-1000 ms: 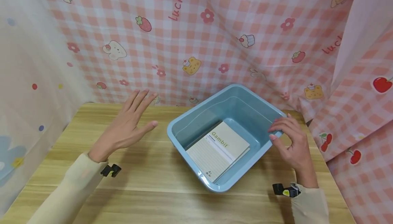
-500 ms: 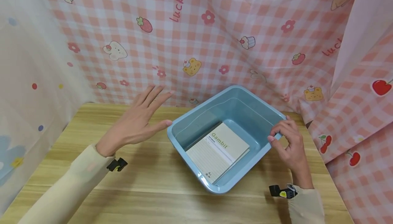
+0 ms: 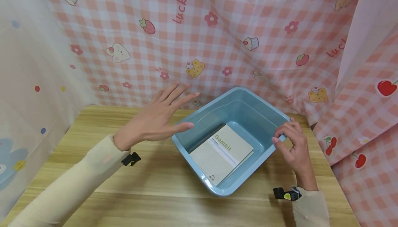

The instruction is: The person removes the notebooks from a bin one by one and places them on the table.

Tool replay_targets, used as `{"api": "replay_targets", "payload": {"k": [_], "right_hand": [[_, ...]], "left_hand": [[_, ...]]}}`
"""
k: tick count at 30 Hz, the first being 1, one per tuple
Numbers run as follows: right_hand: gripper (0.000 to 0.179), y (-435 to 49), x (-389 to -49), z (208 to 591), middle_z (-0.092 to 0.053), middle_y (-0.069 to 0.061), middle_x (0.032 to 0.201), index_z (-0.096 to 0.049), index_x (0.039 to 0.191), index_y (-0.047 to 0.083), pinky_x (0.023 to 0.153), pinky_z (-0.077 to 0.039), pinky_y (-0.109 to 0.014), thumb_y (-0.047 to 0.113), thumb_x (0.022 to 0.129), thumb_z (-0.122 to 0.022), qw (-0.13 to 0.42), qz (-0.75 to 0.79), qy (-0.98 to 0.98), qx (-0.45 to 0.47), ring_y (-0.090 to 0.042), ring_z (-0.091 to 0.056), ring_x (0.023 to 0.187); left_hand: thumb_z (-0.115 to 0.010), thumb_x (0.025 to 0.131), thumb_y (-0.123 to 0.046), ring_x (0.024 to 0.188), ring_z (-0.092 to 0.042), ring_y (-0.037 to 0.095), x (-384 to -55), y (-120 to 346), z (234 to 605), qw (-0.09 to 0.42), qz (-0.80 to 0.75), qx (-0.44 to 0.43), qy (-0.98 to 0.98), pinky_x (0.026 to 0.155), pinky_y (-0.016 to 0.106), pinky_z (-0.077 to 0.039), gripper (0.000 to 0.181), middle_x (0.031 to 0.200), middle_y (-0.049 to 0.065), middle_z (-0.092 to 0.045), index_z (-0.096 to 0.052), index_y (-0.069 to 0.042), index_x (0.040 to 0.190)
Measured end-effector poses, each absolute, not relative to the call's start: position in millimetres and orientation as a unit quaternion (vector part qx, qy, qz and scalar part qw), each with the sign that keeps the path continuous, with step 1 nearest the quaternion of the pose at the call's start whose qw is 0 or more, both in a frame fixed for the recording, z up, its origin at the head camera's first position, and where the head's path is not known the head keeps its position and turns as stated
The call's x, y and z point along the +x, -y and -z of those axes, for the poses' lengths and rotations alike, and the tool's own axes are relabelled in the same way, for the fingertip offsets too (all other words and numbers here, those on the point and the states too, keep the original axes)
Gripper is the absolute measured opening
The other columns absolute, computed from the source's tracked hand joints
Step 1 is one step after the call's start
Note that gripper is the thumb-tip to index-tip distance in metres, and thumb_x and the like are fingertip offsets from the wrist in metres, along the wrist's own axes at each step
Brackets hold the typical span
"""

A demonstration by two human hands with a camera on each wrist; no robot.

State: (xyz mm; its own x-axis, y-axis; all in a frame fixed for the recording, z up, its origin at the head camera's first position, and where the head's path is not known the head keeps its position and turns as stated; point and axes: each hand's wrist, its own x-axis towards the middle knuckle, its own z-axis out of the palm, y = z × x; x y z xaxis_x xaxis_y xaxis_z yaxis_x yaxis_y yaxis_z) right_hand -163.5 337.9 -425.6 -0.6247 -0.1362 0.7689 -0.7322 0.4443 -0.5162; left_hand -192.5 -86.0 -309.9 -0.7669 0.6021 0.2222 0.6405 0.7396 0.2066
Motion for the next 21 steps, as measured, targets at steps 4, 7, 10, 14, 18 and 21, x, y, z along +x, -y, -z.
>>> {"api": "replay_targets", "payload": {"k": [4, 7, 10, 14, 18, 21], "right_hand": [[0.012, -337.5, -164.6, 425.6, -0.061, 0.001, 0.08, -0.061, 0.074, 0.003, 0.124, -0.019, -0.038, -0.006, 0.082, -0.062, 0.333, -0.451, 0.779, 0.28, -0.01, -0.051, 0.097], [0.012, -337.6, -164.9, 425.4, -0.061, 0.0, 0.078, -0.061, 0.074, 0.003, 0.123, -0.019, -0.038, -0.006, 0.082, -0.062, 0.336, -0.452, 0.776, 0.284, -0.009, -0.051, 0.095], [0.012, -338.1, -164.9, 425.0, -0.061, -0.002, 0.077, -0.061, 0.074, 0.003, 0.123, -0.019, -0.04, -0.006, 0.082, -0.062, 0.338, -0.454, 0.772, 0.289, -0.01, -0.052, 0.093], [0.012, -337.6, -165.1, 424.9, -0.06, -0.004, 0.077, -0.061, 0.075, 0.003, 0.123, -0.019, -0.04, -0.007, 0.082, -0.062, 0.333, -0.458, 0.771, 0.291, -0.01, -0.051, 0.093], [0.013, -338.0, -164.5, 424.7, -0.06, -0.004, 0.076, -0.061, 0.075, 0.004, 0.122, -0.019, -0.04, -0.007, 0.081, -0.062, 0.333, -0.459, 0.771, 0.289, -0.01, -0.051, 0.093], [0.014, -337.7, -164.7, 425.1, -0.06, -0.004, 0.076, -0.061, 0.075, 0.004, 0.122, -0.019, -0.04, -0.008, 0.081, -0.062, 0.335, -0.46, 0.77, 0.29, -0.01, -0.051, 0.093]], "left_hand": [[-0.035, 0.09, -0.086, 0.161, -0.009, 0.027, -192.4, 74.6, 303.1, 0.054, 0.126, -0.348, 0.928, 0.123, 0.066, -0.018, 0.08, 0.172, -0.005, -0.014, -0.012, -0.053, 0.159], [-0.035, 0.09, -0.086, 0.161, -0.009, 0.026, -192.0, 65.6, 297.8, 0.038, 0.116, -0.359, 0.925, 0.124, 0.064, -0.018, 0.081, 0.173, -0.003, -0.014, -0.01, -0.053, 0.16], [-0.034, 0.09, -0.087, 0.161, -0.011, 0.025, -192.1, 55.4, 292.7, 0.029, 0.108, -0.369, 0.923, 0.124, 0.063, -0.019, 0.083, 0.173, -0.002, -0.014, -0.008, -0.053, 0.16], [-0.036, 0.089, -0.087, 0.161, -0.013, 0.025, -193.1, 43.2, 289.1, 0.016, 0.11, -0.38, 0.918, 0.124, 0.064, -0.018, 0.083, 0.173, -0.002, -0.013, -0.009, -0.053, 0.16], [-0.038, 0.089, -0.087, 0.16, -0.015, 0.022, -193.7, 29.1, 285.4, 0.01, 0.102, -0.392, 0.914, 0.124, 0.061, -0.02, 0.083, 0.173, -0.004, -0.012, -0.01, -0.053, 0.16], [-0.038, 0.089, -0.087, 0.159, -0.017, 0.022, -194.1, 17.4, 282.6, 0.012, 0.086, -0.401, 0.912, 0.124, 0.058, -0.022, 0.084, 0.173, -0.005, -0.013, -0.01, -0.052, 0.16]]}}
